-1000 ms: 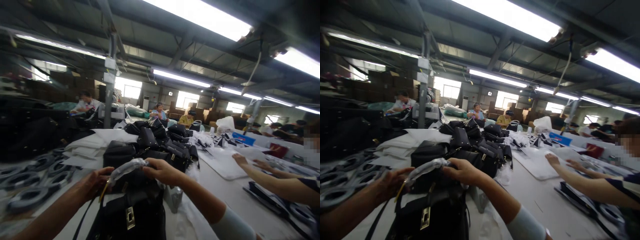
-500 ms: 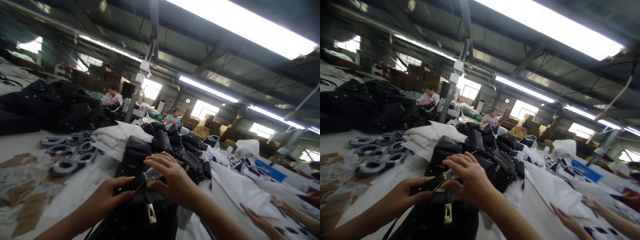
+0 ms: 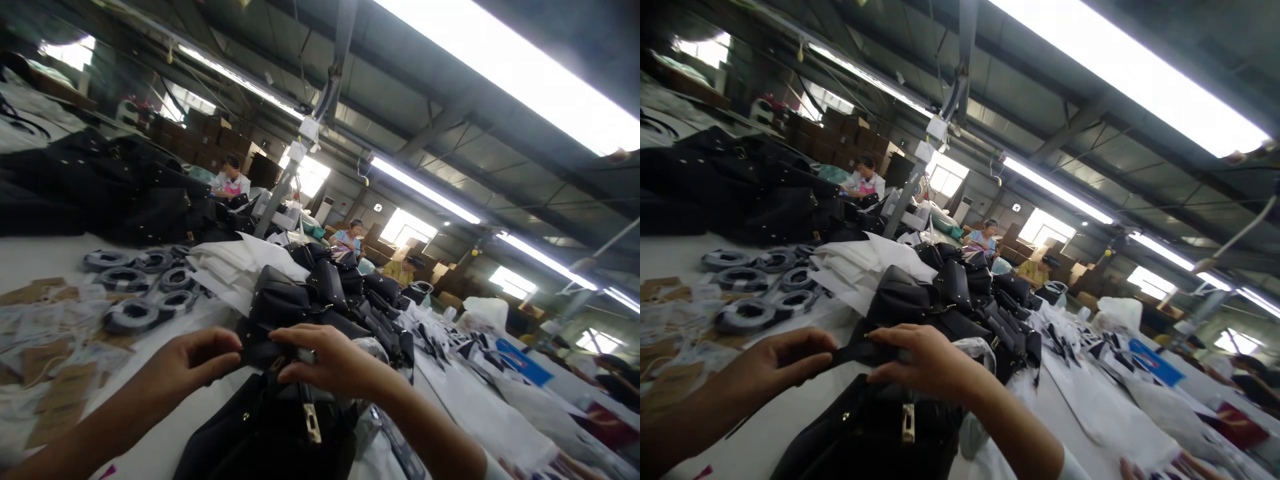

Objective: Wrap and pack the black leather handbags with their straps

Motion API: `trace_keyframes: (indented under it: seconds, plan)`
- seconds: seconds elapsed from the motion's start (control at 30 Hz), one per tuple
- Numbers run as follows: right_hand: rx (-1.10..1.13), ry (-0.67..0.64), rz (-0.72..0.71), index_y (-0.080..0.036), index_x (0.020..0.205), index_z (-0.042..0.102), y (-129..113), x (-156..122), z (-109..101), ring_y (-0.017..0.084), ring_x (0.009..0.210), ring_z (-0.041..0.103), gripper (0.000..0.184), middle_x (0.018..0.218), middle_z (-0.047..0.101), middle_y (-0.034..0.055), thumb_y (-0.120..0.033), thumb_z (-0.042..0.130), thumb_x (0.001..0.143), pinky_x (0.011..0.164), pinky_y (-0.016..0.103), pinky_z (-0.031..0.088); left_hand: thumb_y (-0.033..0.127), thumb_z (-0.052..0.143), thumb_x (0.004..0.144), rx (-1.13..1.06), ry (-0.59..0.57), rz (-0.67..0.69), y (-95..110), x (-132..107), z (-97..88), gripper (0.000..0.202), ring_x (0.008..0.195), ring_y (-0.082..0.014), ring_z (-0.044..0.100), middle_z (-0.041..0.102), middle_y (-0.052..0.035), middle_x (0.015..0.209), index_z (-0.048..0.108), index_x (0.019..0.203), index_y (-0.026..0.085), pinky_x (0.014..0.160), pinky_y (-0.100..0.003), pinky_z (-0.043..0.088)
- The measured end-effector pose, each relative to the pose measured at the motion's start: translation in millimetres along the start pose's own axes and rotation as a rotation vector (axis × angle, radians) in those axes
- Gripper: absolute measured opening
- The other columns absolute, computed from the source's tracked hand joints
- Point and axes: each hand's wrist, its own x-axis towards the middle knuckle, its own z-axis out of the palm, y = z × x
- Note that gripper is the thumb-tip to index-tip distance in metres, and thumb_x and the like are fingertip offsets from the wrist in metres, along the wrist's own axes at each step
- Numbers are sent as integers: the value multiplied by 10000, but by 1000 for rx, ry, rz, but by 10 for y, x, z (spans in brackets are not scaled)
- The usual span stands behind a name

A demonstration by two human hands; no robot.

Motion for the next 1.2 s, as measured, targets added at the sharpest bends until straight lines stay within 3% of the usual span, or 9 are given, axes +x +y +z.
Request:
trace_keyframes:
  seconds: [0.17,0.27,0.43,0.63,0.77,0.87,0.97,1.07,1.2]
  plan:
    - [-10,94,-34,-214,1261,699,-247,221,-104,129,771,683,289,952,725,15,-225,619,984,754,210,519,587,806,734,-170,-21,93,463,73,127,393,745,-191,614,693,-8,790,722,884,234,613,-219,466]
    - [5,199,-1,-184,1240,712,-164,178,-188,99,656,608,287,868,673,2,-190,576,987,679,202,496,583,837,703,-179,-80,-7,397,35,83,510,738,-190,632,737,-34,940,720,1072,251,588,-224,481]
    - [-56,253,-11,-177,1297,691,33,75,-191,123,702,585,328,838,630,16,-242,580,995,683,224,481,596,846,692,-335,-127,-146,185,-112,64,639,690,-173,643,738,-46,928,691,1193,230,640,-267,551]
    - [-37,-25,-13,-249,1431,580,-324,33,-359,199,1015,666,647,1206,673,60,-376,811,839,901,265,504,529,819,769,-232,-95,-62,345,-95,199,384,764,-124,668,742,29,852,732,1045,276,657,-154,514]
    - [15,-60,59,-228,1244,721,-528,50,-464,154,925,689,337,1056,718,26,-389,683,950,819,212,503,535,829,749,-208,-84,-1,395,-34,315,384,885,-174,713,774,15,921,733,1004,263,762,-189,555]
    - [28,-23,159,-210,1107,760,-525,32,-479,147,902,695,210,979,744,0,-322,689,944,809,207,497,597,788,764,-234,-4,15,277,-18,393,433,935,-206,726,779,6,948,722,1031,263,793,-223,582]
    - [-3,68,250,-205,1028,752,-465,-60,-470,131,831,666,149,907,727,-24,-287,708,912,774,216,479,687,589,875,-262,121,28,40,-15,488,509,1062,-246,712,778,-31,1064,713,1086,241,912,-292,580]
    - [47,142,312,-206,983,736,-379,-206,-441,126,792,604,117,855,678,-29,-284,683,914,731,230,451,706,463,920,-134,29,73,-196,-9,608,587,1076,-284,712,766,-62,1138,682,1197,237,945,-365,573]
    - [412,223,372,-191,990,692,-232,-415,-384,131,790,566,195,873,632,-6,-370,683,913,718,242,456,669,579,846,8,-107,154,-334,19,783,640,1116,-294,693,740,-66,1228,582,1344,268,944,-369,557]
